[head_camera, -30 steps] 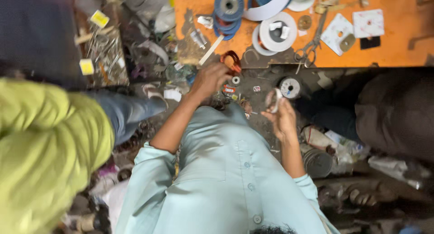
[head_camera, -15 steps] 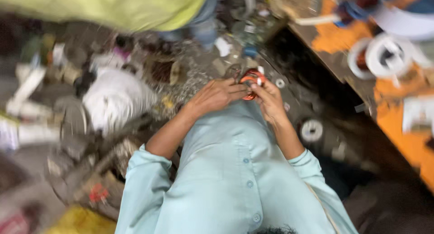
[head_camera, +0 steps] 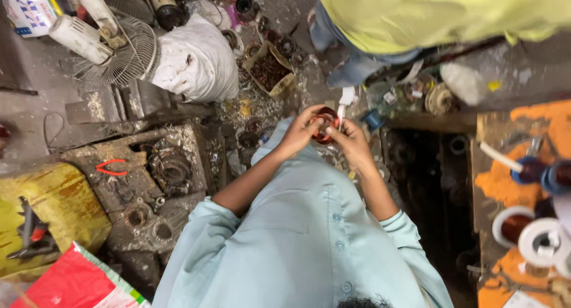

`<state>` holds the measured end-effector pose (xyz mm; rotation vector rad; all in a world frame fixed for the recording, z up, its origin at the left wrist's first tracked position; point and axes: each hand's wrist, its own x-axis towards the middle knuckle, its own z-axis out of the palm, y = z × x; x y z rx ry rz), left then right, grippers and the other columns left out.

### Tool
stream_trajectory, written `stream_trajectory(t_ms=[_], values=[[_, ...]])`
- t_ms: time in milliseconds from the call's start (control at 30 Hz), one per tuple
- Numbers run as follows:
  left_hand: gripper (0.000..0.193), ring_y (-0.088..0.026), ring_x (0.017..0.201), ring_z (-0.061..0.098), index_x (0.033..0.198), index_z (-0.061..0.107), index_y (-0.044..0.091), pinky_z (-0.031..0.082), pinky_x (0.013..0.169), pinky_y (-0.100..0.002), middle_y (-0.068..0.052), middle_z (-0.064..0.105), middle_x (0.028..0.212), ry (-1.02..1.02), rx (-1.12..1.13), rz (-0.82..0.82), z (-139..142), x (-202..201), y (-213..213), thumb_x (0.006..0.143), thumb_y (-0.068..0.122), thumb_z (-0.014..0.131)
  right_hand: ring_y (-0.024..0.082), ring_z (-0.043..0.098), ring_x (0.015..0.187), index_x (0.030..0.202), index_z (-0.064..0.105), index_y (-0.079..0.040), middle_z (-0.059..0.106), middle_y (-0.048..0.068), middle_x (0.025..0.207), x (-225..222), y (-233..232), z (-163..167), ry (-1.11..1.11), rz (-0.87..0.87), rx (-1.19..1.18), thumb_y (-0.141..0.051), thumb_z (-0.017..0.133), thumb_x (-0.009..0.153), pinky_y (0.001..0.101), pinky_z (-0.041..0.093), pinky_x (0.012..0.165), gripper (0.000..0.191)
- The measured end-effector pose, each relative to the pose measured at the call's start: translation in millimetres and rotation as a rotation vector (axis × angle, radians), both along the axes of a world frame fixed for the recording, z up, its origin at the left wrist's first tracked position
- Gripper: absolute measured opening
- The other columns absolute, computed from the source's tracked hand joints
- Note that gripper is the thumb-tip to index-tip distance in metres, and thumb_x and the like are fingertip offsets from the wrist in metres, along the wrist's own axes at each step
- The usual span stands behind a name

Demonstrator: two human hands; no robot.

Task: The person wraps a small cylindrical component with white tape, cuts the tape with scissors, and then places a copper wire coil into a black cylindrical housing. The person manipulates the coil and housing by hand.

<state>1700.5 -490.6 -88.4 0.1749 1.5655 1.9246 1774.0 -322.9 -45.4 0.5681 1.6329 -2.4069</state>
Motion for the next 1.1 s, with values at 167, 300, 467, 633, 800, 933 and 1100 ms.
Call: stream_trajectory(t_ms=[167,300,467,633,800,933,1100], values=[[0.036,-0.015,0.106,0.066,0.14,0.057,0.006,0.055,0.09,-0.029,-0.007,0.068,0.121,-0.172,0.042,0.387,-17.8,-97.8,-37.3,0.106,0.017,0.057,0.007,0.064,0.083,0.123,0.071,-0.008,0.071,0.001,0.098,-119.3,-18.6,-14.8,-0.041,0.179,0.268,-0.024,0.067,0.099,0.0264,0.055,0.074,0.029],[0.031,-0.013,0.086,0.062,0.132,0.062,0.011,0.051,0.064,-0.031,-0.003,0.07,0.106,-0.464,0.094,0.579,-8.4,-181.2,-90.7,0.107,0.023,0.047,0.012,0.057,0.07,0.115,0.075,-0.007,0.072,0.005,0.086,-244.0,-32.7,-16.4,-0.123,0.403,0.783,-0.032,0.066,0.104,0.0307,0.048,0.067,0.028],[0.029,-0.013,0.087,0.063,0.136,0.058,0.018,0.048,0.062,-0.031,0.0,0.068,0.107,-0.446,0.155,0.712,8.2,-235.3,-149.6,0.108,0.022,0.053,0.015,0.06,0.073,0.11,0.066,-0.002,0.067,0.003,0.084,-399.1,-80.8,-6.1,0.163,0.182,0.7,-0.025,0.067,0.104,0.0352,0.05,0.069,0.024],[0.039,-0.004,0.102,0.065,0.142,0.054,0.023,0.051,0.067,-0.028,0.008,0.068,0.127,-0.561,0.165,1.0,1.1,-216.7,-192.9,0.103,0.023,0.052,0.028,0.071,0.084,0.111,0.073,-0.003,0.077,0.01,0.089,-521.1,-155.9,-10.1,0.206,0.012,0.858,-0.02,0.069,0.098,0.0418,0.057,0.078,0.022],[0.042,-0.018,0.089,0.059,0.144,0.057,0.014,0.045,0.067,-0.032,-0.006,0.068,0.112,-0.596,0.276,1.419,-31.5,-174.1,-210.5,0.103,0.019,0.06,0.043,0.067,0.098,0.111,0.074,-0.004,0.072,0.024,0.103,-579.4,-194.8,-44.2,0.307,0.247,1.415,-0.021,0.07,0.092,0.0502,0.052,0.086,0.026],[0.041,-0.018,0.091,0.062,0.14,0.057,0.016,0.05,0.072,-0.032,-0.004,0.067,0.113,-0.716,0.291,1.772,-45.6,-165.4,-207.7,0.1,0.019,0.054,0.042,0.066,0.101,0.102,0.072,-0.006,0.071,0.022,0.101,-637.5,-195.8,-84.2,0.327,0.507,1.587,-0.023,0.069,0.093,0.0513,0.051,0.091,0.019],[0.038,-0.016,0.086,0.061,0.139,0.059,0.012,0.049,0.067,-0.03,-0.005,0.067,0.107,-0.783,0.269,1.889,-54.7,-254.0,-193.3,0.102,0.017,0.053,0.041,0.065,0.097,0.1,0.069,-0.006,0.07,0.021,0.098,-767.4,-181.8,-124.0,0.348,0.68,1.535,-0.022,0.069,0.091,0.0526,0.051,0.088,0.018]])
